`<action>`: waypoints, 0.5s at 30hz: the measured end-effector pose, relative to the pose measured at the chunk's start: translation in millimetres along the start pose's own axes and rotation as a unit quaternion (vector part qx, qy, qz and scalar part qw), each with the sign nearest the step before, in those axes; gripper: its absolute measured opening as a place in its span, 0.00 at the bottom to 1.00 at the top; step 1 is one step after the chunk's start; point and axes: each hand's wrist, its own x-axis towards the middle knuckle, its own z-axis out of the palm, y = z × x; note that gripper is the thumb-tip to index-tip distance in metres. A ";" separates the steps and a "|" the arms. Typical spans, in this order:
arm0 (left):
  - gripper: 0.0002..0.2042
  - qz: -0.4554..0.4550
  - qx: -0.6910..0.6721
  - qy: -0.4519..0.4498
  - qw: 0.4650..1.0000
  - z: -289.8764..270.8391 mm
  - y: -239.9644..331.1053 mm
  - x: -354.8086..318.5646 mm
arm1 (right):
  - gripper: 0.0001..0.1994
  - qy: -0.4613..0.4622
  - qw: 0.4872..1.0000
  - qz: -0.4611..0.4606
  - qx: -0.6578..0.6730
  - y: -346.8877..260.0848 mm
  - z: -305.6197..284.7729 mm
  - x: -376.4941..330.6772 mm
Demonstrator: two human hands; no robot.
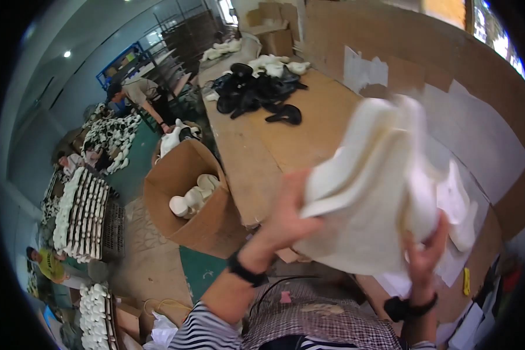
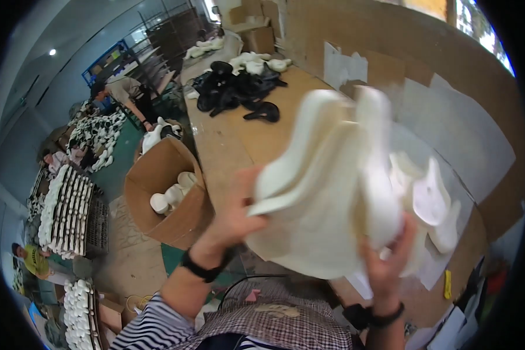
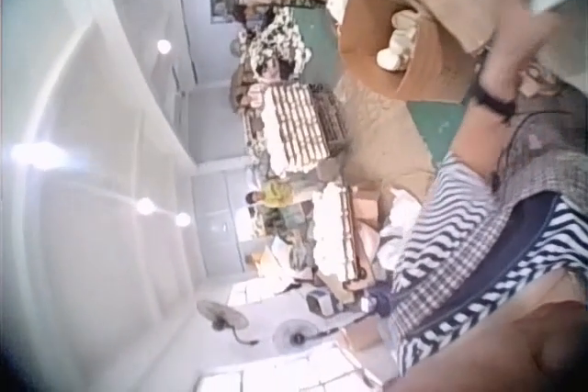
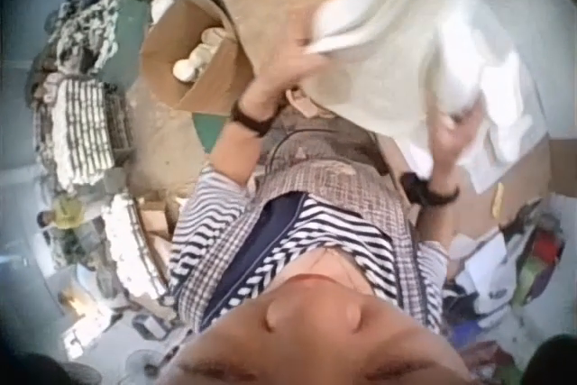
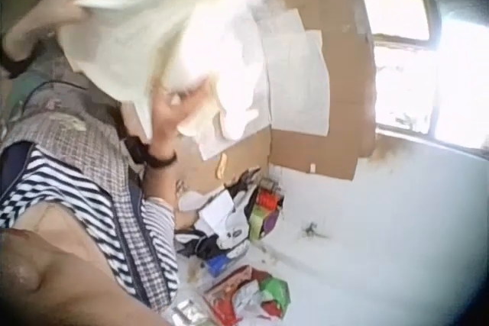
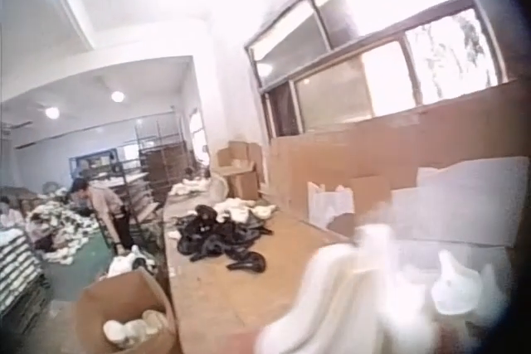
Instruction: Organize and sort white foam seat components on a table and then into a large bin.
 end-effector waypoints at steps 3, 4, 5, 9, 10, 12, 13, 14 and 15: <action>0.42 -0.029 0.009 0.176 0.984 -126.9 7.9 -41.9 | 0.38 -0.169 0.965 -0.041 0.194 -48.1 158.6 46.6; 0.42 -0.015 0.049 0.228 0.972 -180.3 -1.5 -64.4 | 0.37 -0.274 0.929 -0.017 0.249 -75.3 202.3 62.7; 0.41 -0.026 0.064 0.252 0.965 -215.0 -4.5 -67.2 | 0.36 -0.286 0.919 -0.069 0.261 -76.2 248.7 65.0; 0.36 -0.135 0.198 0.494 0.836 -311.0 -39.4 -98.7 | 0.36 -0.325 0.904 -0.202 0.188 -87.6 340.9 54.3; 0.36 -0.138 0.193 0.490 0.839 -315.5 -58.0 -99.9 | 0.35 -0.383 0.885 -0.181 0.193 -81.8 344.0 45.9; 0.32 -0.226 0.143 0.529 0.806 -314.2 -100.6 -111.0 | 0.31 -0.455 0.866 -0.022 0.205 -51.3 324.3 36.6; 0.31 -0.209 0.084 0.531 0.817 -310.4 -131.6 -116.4 | 0.31 -0.448 0.873 -0.012 0.191 -29.4 308.7 34.3; 0.30 -0.194 0.022 0.525 0.828 -306.7 -165.2 -121.7 | 0.27 -0.436 0.885 0.038 0.161 -3.6 290.7 32.7; 0.27 -0.245 -0.005 0.506 0.827 -300.3 -194.1 -124.9 | 0.23 -0.417 0.896 0.091 0.125 18.3 266.1 36.7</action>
